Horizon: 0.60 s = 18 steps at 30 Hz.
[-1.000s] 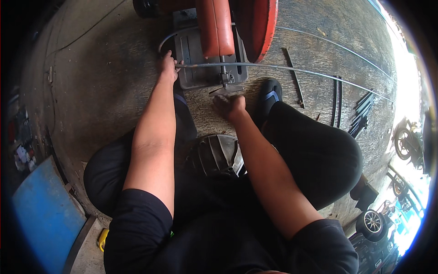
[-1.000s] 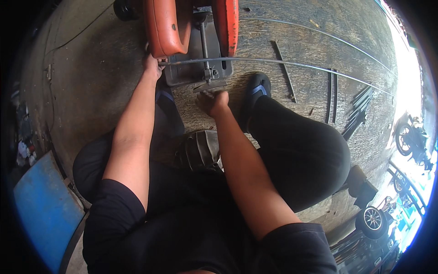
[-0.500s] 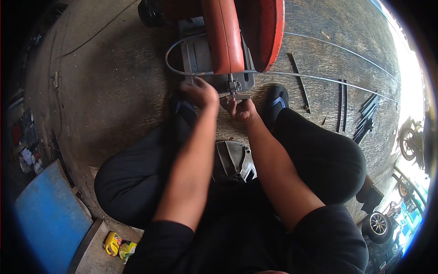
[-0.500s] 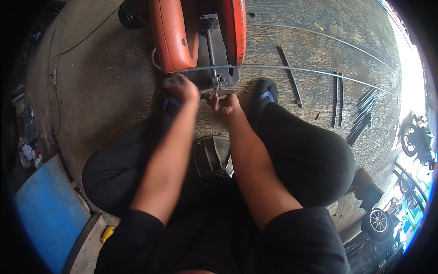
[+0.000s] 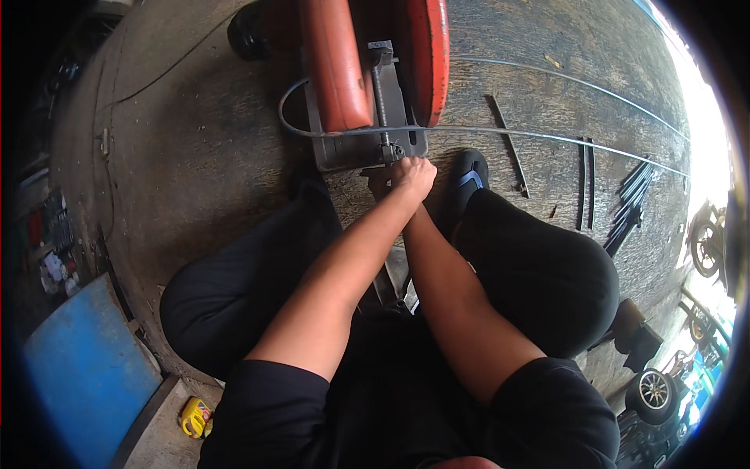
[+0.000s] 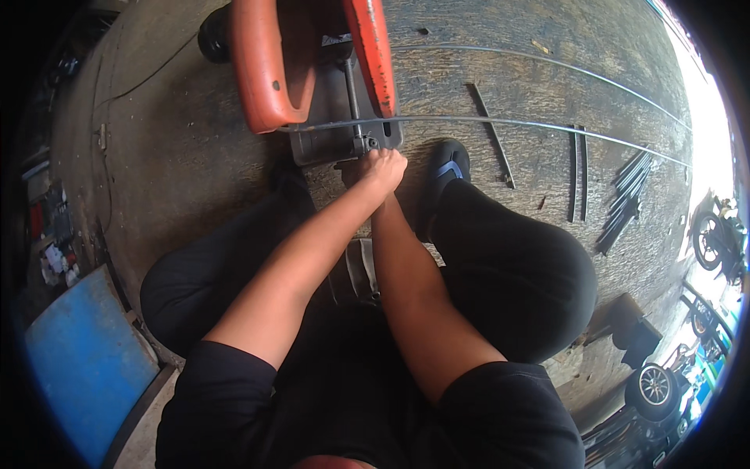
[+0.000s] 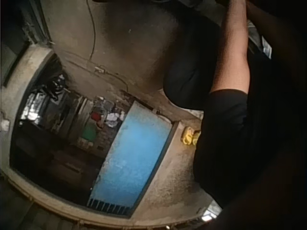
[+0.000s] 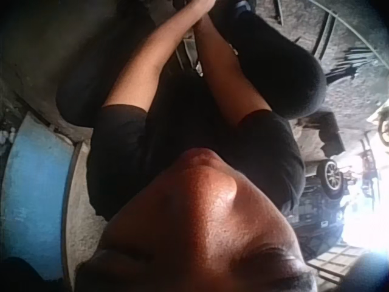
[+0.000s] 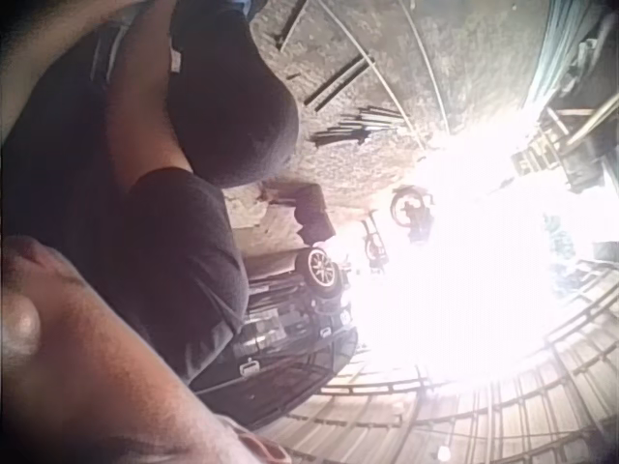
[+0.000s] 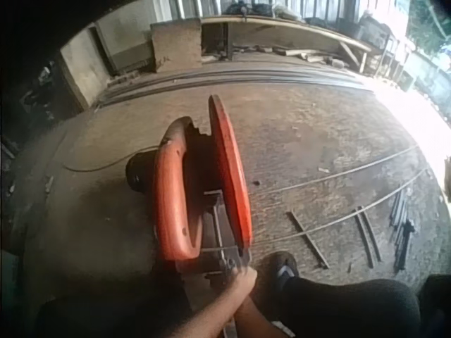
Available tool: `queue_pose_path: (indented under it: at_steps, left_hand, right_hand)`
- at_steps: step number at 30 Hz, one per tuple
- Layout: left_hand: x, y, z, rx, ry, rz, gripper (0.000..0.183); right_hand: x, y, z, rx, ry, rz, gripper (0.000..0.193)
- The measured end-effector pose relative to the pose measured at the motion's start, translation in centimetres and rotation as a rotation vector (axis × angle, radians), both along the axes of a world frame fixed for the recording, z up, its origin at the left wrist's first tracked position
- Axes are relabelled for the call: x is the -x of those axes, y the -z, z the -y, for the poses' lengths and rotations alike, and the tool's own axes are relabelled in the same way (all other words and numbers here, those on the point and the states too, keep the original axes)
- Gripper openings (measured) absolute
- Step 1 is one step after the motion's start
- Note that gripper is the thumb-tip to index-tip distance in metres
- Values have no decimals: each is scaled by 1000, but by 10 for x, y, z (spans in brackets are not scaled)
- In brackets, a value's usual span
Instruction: Measure and cut thin metal rods using a benchtop abrasive chop saw.
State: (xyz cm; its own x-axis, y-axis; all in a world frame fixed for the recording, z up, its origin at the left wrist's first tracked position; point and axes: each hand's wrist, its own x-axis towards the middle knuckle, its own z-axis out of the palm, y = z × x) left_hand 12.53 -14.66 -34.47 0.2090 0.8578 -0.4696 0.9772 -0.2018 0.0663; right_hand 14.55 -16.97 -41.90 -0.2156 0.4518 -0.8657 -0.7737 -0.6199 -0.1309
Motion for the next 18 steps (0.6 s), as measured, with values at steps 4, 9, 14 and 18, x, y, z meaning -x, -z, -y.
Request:
queue_pose_path:
  at_steps: [4, 9, 14, 18]
  left_hand:
    - [-6, 5, 2, 78, -47, -29, 19]
    - [2, -7, 6, 1, -83, 27, 19]
    - [52, -36, 24, -173, -342, 197, 14]
    - [103, -34, 42, -385, -778, 413, 32]
  right_hand:
    - [5, -7, -1, 25, 15, 0, 25]
    - [11, -2, 6, 16, 54, -12, 24]
    - [25, -10, 10, -452, 221, -370, 22]
    - [32, -29, 10, 167, 143, -41, 16]
